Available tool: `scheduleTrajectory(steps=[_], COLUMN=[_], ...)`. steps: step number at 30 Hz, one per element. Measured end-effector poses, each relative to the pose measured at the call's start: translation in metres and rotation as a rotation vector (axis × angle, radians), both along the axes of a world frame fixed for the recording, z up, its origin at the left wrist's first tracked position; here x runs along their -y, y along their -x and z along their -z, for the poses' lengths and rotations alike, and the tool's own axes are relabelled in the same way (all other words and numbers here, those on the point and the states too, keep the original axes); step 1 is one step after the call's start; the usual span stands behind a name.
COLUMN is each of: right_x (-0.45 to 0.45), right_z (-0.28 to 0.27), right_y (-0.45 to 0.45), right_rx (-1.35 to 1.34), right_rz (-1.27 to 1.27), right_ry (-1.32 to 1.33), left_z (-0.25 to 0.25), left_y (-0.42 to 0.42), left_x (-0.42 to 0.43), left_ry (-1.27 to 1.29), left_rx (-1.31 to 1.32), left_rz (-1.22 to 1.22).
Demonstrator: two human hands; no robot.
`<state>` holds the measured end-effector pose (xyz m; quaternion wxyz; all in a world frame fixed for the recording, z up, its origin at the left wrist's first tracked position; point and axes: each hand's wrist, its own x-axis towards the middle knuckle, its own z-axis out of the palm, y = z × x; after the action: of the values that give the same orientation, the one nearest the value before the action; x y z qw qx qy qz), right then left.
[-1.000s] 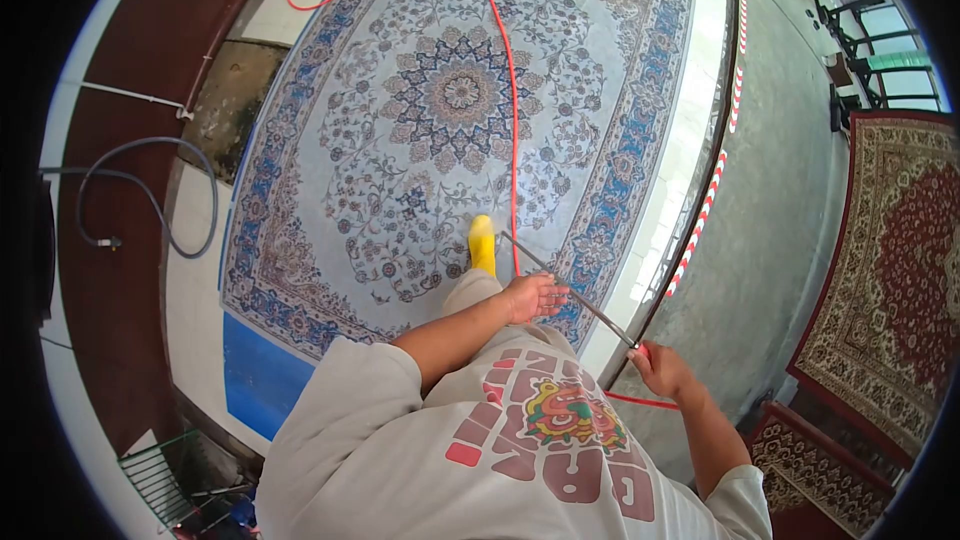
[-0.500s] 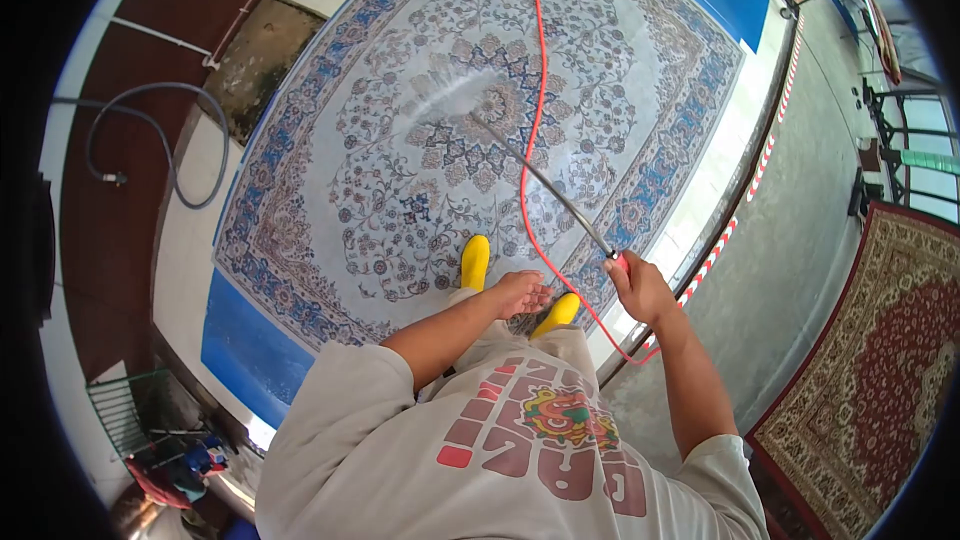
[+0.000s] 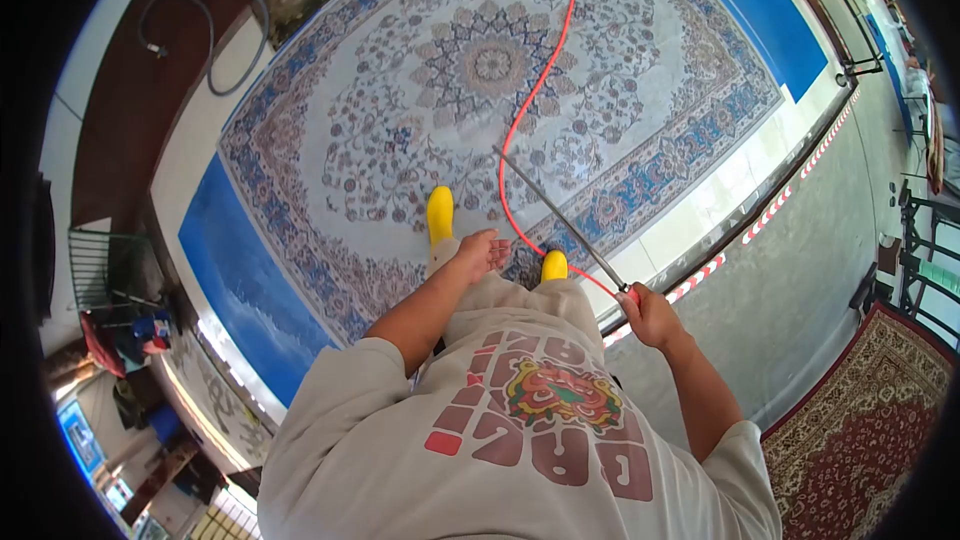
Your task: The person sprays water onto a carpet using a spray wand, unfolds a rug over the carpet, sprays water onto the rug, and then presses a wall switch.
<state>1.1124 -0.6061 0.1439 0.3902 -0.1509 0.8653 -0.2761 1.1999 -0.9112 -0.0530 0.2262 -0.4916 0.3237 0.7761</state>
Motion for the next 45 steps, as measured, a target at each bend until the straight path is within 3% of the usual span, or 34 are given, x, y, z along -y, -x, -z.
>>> scheduleTrajectory(steps=[5,9,20,23,29,31,32,34,35,36,37,40,41,42,44,45], right_x=[-0.115,-0.128,0.002,0.049,0.148,0.164,0.169,0.160,0.152,0.141,0.125,0.050,0.021,-0.003,-0.049,-0.074], right_z=[0.007,0.007,0.058,0.066,0.039,0.030,0.020,0.009,0.001,-0.012,-0.025,-0.045,-0.048,-0.057,-0.071,-0.075], right_y=[-0.057,-0.080,-0.061,-0.040,-0.011,-0.009,-0.007,-0.003,0.000,-0.001,0.001,0.015,0.017,0.020,0.035,0.048], right_rx=[0.098,0.124,0.014,-0.038,0.010,-0.046,0.057,0.028,0.002,0.063,0.104,0.128,0.178,0.214,0.250,0.313], right_rz=[-0.139,-0.160,-0.054,-0.064,0.004,-0.008,0.049,0.016,-0.012,0.017,0.058,-0.017,-0.018,0.027,0.069,0.099], right_ry=[-0.191,-0.299,-0.006,0.003,0.084,0.186,0.164,0.140,0.131,0.119,0.087,-0.027,-0.058,-0.166,-0.252,-0.329], left_z=[-0.009,-0.015,0.044,0.031,0.026,0.018,0.016,0.010,0.006,0.040,0.031,0.085,0.102,0.118,0.155,0.159], left_y=[-0.076,-0.124,-0.164,-0.153,-0.113,-0.094,-0.084,-0.070,-0.066,-0.051,-0.042,-0.038,-0.046,-0.060,-0.100,-0.124], left_x=[-0.089,-0.130,-0.193,-0.217,-0.278,-0.289,-0.297,-0.317,-0.326,-0.353,-0.332,-0.314,-0.301,-0.287,-0.265,-0.255], left_ry=[-0.079,-0.099,-0.295,-0.332,-0.602,-0.953,-0.967,-1.226,-1.116,-1.083,-1.104,-0.701,-0.615,-0.526,-0.323,-0.175], left_rx=[0.083,0.104,0.014,-0.062,0.121,0.306,0.300,0.276,-0.015,-0.251,-0.016,-0.055,0.129,0.153,0.184,0.047], left_rz=[0.015,0.013,0.115,0.168,0.199,0.132,0.131,-0.329,-0.558,-0.927,-1.087,-1.386,-1.428,-1.509,-1.494,-1.448])
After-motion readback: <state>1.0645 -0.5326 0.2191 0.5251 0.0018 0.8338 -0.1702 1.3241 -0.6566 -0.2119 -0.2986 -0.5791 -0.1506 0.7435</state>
